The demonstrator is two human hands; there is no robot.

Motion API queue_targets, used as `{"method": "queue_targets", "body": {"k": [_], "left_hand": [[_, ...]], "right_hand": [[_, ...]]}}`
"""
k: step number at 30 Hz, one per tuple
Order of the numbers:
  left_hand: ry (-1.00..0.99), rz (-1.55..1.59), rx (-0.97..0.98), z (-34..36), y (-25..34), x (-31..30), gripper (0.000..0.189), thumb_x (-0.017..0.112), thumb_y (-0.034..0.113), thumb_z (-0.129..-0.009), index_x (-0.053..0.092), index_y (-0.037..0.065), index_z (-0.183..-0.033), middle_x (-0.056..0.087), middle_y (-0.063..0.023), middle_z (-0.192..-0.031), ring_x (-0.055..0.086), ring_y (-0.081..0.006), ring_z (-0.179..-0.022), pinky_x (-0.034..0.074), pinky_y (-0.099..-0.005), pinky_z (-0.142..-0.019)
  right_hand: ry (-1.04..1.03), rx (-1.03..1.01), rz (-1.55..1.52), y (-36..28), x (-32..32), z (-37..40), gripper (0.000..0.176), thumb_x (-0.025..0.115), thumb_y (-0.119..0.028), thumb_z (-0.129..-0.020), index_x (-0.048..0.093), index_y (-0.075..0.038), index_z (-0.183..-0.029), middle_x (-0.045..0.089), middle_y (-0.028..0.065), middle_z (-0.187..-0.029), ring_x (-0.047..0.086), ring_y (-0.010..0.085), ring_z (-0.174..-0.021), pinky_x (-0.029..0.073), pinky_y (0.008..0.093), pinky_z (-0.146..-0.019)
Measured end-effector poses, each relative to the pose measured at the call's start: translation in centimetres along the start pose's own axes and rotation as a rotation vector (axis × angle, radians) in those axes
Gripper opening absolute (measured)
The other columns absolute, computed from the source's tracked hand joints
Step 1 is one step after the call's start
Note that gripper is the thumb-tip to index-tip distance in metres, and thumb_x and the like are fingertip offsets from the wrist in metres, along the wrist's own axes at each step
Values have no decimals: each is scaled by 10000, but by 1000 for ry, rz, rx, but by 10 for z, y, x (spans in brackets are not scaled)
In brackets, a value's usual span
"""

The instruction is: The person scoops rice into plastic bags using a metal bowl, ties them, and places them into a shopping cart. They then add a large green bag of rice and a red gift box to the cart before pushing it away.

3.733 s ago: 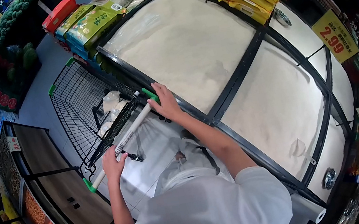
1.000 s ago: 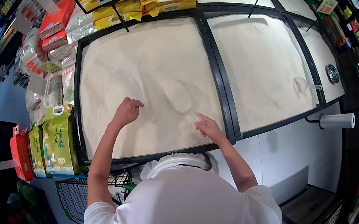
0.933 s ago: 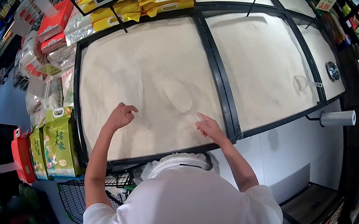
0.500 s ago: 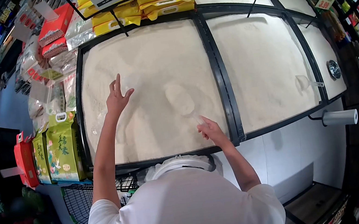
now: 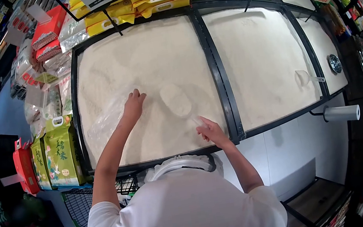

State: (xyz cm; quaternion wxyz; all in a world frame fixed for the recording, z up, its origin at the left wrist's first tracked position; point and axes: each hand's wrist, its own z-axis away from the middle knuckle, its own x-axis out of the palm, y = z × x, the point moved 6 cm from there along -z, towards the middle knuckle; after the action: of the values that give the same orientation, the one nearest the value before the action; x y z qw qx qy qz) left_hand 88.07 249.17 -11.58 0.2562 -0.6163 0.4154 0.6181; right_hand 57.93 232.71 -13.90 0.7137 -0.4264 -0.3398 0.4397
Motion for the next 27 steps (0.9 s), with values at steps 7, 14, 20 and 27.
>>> {"method": "queue_targets", "body": {"k": [7,14,20,27], "left_hand": [[63,246,-404,52,11,-35,205,638,252,-913,634,49,-941,576,-135,-993,619,-357,-847,507,-457,-694],[243,182,-459,86,8,-12,337,539,-1,-865,589,51,-1194,565,-151,-1167,622,-367,-900,521,-455,-725],[293,107,-409,95,26,-15,743,508,-110,-763,372,49,-1477,415,-133,-1490,576,-365,-1045,543,-420,-794],[277,39,-146,97,64,-36,809,529,-140,-697,406,67,-1469,392,-47,-1539,502,-353,-1166,534,-366,-876]], "right_hand": [[-75,12,42,-18,11,4,631,685,-243,-934,424,-55,-1477,598,-7,-813,490,49,-601,397,204,-492],[-184,39,50,-26,32,4,604,661,-255,-949,432,-69,-1477,593,-8,-837,485,49,-618,392,208,-519],[-256,58,66,-13,47,-1,624,661,-240,-946,409,-66,-1490,591,-13,-835,485,49,-617,391,210,-522],[-309,69,95,-19,62,0,634,668,-244,-939,408,-57,-1487,594,-22,-826,492,46,-613,401,215,-519]]}}
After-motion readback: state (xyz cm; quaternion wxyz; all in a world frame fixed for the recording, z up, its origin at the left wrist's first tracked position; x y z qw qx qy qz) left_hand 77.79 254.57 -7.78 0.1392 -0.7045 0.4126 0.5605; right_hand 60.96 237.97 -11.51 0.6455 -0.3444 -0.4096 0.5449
